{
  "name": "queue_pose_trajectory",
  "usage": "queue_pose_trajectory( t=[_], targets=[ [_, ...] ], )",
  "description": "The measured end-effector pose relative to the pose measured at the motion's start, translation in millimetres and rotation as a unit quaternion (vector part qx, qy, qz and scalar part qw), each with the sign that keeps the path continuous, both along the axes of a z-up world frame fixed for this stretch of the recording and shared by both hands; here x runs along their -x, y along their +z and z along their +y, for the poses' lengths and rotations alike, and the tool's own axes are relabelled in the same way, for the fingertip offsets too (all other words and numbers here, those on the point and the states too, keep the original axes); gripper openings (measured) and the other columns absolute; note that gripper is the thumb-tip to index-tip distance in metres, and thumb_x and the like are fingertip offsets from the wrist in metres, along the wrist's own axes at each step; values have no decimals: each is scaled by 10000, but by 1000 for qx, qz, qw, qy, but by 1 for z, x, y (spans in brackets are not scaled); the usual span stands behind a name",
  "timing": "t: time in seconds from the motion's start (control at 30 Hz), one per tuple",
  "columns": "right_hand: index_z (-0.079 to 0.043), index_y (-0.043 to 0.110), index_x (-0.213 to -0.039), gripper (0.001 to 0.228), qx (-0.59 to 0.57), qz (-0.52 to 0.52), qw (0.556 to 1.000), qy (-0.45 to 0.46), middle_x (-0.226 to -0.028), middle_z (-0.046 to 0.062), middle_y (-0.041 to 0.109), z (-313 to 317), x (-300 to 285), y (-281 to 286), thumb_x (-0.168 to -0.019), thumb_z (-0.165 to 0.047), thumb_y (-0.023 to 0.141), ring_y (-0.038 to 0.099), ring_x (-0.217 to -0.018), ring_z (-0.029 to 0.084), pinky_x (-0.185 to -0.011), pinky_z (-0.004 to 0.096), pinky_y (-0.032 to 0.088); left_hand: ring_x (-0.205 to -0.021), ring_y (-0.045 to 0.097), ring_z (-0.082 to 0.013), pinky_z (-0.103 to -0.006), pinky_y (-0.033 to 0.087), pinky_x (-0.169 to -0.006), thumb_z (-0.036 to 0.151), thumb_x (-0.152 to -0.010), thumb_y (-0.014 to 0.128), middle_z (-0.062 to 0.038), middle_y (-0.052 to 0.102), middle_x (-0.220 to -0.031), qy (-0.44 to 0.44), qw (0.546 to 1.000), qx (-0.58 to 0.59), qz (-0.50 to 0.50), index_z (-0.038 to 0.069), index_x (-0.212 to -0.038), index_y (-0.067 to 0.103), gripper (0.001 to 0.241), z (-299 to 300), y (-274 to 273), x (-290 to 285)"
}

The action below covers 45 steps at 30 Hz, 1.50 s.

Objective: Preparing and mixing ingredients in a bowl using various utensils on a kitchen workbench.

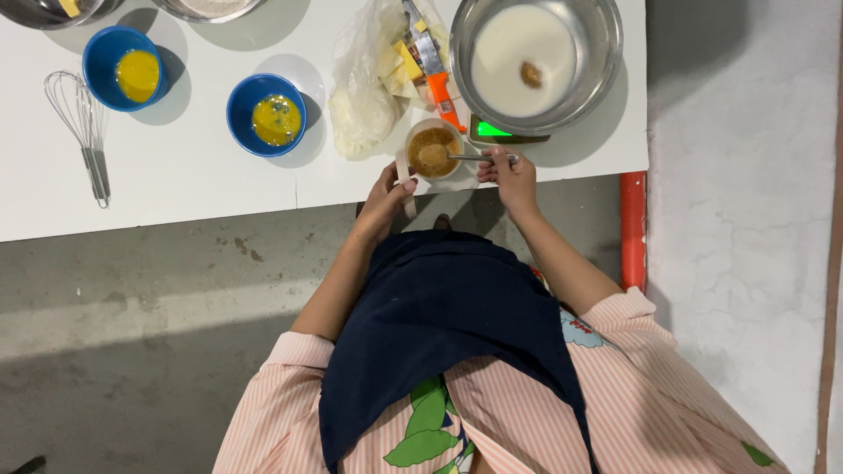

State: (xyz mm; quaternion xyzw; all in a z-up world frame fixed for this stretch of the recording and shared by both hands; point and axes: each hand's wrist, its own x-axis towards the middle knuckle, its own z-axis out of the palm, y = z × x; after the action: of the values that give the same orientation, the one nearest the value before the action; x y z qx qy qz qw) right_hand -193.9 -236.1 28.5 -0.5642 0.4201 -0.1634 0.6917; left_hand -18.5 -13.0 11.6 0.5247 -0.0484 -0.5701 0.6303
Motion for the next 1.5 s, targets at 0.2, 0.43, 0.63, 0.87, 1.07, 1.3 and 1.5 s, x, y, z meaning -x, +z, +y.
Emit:
queue_pose_trajectory(
  t=[0.2, 0.43, 0.63, 0.87, 1.07, 1.3, 1.5],
  targets=[
    [30, 671, -1075, 359, -31, -27, 998, -36, -870, 107, 695, -1, -1, 11, -1072, -313, 567, 693, -736, 168, -699, 310, 611, -1303, 505, -261, -459, 424, -1021, 455, -808, 712, -116, 529, -1472, 8, 999, -35, -35, 78, -1536, 393, 879, 4, 14, -11],
    [28, 665, -1079, 345, -63, -43, 996, -49, -857, 108, 683, -8, -6, 39, -1078, -306, 581, 682, -731, 177, -695, 310, 597, -1289, 530, -243, -459, 445, -960, 483, -794, 695, -96, 529, -1448, 26, 998, -36, -34, 67, -1505, 406, 874, 13, 18, -21],
    [23, 656, -1084, 328, -40, -100, 991, -84, -858, 113, 695, -36, -2, 83, -1073, -297, 586, 683, -741, 184, -702, 318, 593, -1269, 532, -265, -443, 505, -957, 488, -825, 692, -122, 518, -1424, 52, 999, -2, -10, 30, -1507, 394, 873, 25, 10, -25],
    [33, 667, -1079, 321, 59, -97, 977, -180, -844, 119, 709, -94, 7, 95, -1071, -283, 612, 690, -731, 173, -695, 312, 610, -1261, 535, -275, -434, 519, -961, 460, -860, 680, -139, 516, -1420, 71, 997, 9, 13, 20, -1486, 401, 815, 32, -4, -26],
    [8, 704, -1096, 301, 274, -1, 956, -101, -889, 99, 719, -103, -2, 88, -1097, -270, 589, 697, -760, 132, -711, 273, 609, -1228, 545, -247, -398, 539, -930, 445, -869, 683, -122, 529, -1401, 63, 998, 12, 17, 21, -1474, 424, 782, 25, 4, -25],
    [40, 713, -1078, 297, 568, 7, 823, -25, -990, 135, 737, -113, 14, 137, -1163, -202, 564, 678, -835, 195, -722, 307, 561, -1212, 541, -243, -406, 545, -909, 424, -861, 693, -119, 528, -1396, 63, 998, 18, 23, 21, -1467, 424, 776, 24, 2, -29],
    [62, 657, -1116, 338, 301, -119, 924, -203, -884, 122, 695, -117, 39, 155, -1131, -258, 551, 695, -754, 188, -706, 330, 633, -1213, 532, -255, -419, 531, -934, 424, -861, 696, -130, 519, -1415, 63, 997, 23, 25, 13, -1488, 397, 807, 20, 3, -28]
  ],
)
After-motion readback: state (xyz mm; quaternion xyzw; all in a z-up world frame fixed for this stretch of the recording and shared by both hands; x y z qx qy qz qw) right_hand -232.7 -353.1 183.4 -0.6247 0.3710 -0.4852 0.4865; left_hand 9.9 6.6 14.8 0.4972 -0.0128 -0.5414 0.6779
